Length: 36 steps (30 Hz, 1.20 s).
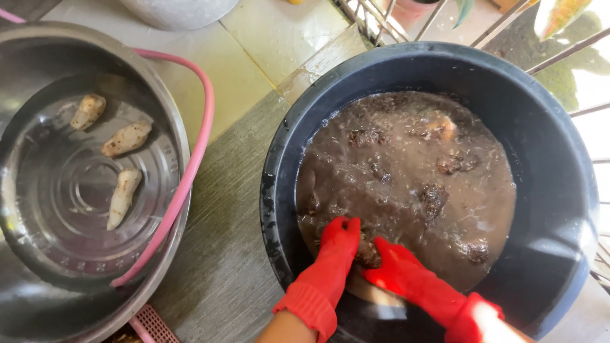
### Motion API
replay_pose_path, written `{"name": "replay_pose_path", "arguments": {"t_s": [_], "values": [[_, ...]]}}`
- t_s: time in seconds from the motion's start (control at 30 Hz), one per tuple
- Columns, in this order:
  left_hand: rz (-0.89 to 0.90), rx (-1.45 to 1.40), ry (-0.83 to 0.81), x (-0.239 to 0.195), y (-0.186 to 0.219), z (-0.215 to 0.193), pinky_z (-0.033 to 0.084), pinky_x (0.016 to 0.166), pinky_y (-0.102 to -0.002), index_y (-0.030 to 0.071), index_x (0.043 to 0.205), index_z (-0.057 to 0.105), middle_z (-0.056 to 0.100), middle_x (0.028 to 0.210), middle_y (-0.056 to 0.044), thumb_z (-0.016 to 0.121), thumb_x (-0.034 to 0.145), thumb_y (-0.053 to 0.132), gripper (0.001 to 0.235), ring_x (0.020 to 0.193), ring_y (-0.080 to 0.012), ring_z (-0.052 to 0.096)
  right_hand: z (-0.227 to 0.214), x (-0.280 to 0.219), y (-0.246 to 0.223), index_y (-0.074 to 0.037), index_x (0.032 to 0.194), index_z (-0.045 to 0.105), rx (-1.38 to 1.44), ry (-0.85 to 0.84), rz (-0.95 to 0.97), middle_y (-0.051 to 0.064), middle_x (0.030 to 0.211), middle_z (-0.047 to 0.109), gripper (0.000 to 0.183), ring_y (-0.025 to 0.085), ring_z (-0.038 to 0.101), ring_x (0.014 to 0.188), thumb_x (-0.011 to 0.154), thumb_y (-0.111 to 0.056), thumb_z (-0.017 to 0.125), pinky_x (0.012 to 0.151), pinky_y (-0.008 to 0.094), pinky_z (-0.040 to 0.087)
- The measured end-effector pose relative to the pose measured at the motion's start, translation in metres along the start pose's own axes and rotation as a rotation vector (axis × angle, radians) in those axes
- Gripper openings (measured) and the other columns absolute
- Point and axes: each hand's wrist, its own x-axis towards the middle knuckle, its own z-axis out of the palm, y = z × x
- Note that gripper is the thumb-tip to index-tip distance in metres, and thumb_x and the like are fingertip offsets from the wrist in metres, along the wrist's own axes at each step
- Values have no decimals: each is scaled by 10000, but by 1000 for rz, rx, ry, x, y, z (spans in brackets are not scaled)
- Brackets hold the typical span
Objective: The person, wearing red gloves, washes dark, elongated root vegetables in a black basin filled with water. They scrub the vegetables by hand, rinse them, and transfer the cleaned items into a silver metal basin nearby.
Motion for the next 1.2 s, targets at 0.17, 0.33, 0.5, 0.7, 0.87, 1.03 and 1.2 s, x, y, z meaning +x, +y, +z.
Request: {"name": "replay_pose_path", "arguments": {"t_s": [0.17, 0.33, 0.5, 0.7, 0.87, 1.03, 1.2], "values": [[-170, 319, 34, -28, 21, -15, 388, 1191, -381, 133, 1571, 317, 451, 1578, -111, 680, 838, 573, 928, 1453, -301, 456, 46, 97, 67, -89, 1475, 439, -400, 591, -578, 180, 1203, 586, 836, 427, 618, 1031, 714, -194, 768, 854, 537, 553], [-289, 307, -7, -15, 12, -13, 433, 1132, -410, 127, 1547, 333, 480, 1534, -90, 726, 819, 559, 933, 1390, -321, 501, 49, 156, 113, -179, 1520, 265, -989, 599, -615, 92, 1210, 365, 695, 322, 366, 1052, 858, -226, 472, 832, 467, 311], [-75, 364, -67, -8, -8, -8, 462, 1158, -364, 203, 1468, 512, 598, 1460, -61, 833, 633, 653, 1001, 1363, -231, 565, 5, 109, 46, -227, 1205, 661, -684, 453, -534, 37, 1118, 720, 585, 238, 698, 1151, 685, -444, 817, 1039, 400, 577], [119, -19, -97, -40, 30, -6, 617, 859, -382, 117, 1264, 688, 732, 1123, -155, 903, 653, 211, 655, 1076, -262, 715, -8, 68, 33, -248, 1557, 418, -225, 433, -565, 165, 1305, 680, 1090, 358, 642, 1247, 605, -317, 945, 1097, 511, 527], [208, -183, -46, -21, 8, 1, 611, 808, -395, 150, 1294, 708, 671, 1139, -181, 907, 716, 164, 612, 1058, -248, 664, -10, 13, -24, -160, 1107, 813, 174, 62, -200, 88, 1038, 814, 661, 281, 755, 1030, 527, -360, 1057, 1028, 384, 576], [65, 348, -15, 14, -26, 2, 445, 1092, -408, 171, 1397, 521, 527, 1378, -105, 681, 852, 355, 597, 1306, -301, 517, 46, 133, 83, -183, 1268, 650, -296, 214, -279, 134, 1211, 692, 649, 371, 660, 1181, 662, -330, 830, 981, 472, 580], [-224, 576, -83, -15, 11, -8, 428, 1154, -444, 88, 1505, 397, 499, 1517, -156, 610, 843, 676, 911, 1388, -370, 513, 53, 113, 88, -248, 1527, 418, -448, 369, -311, 176, 1503, 499, 851, 438, 389, 1458, 732, -122, 693, 1122, 533, 475]]}}
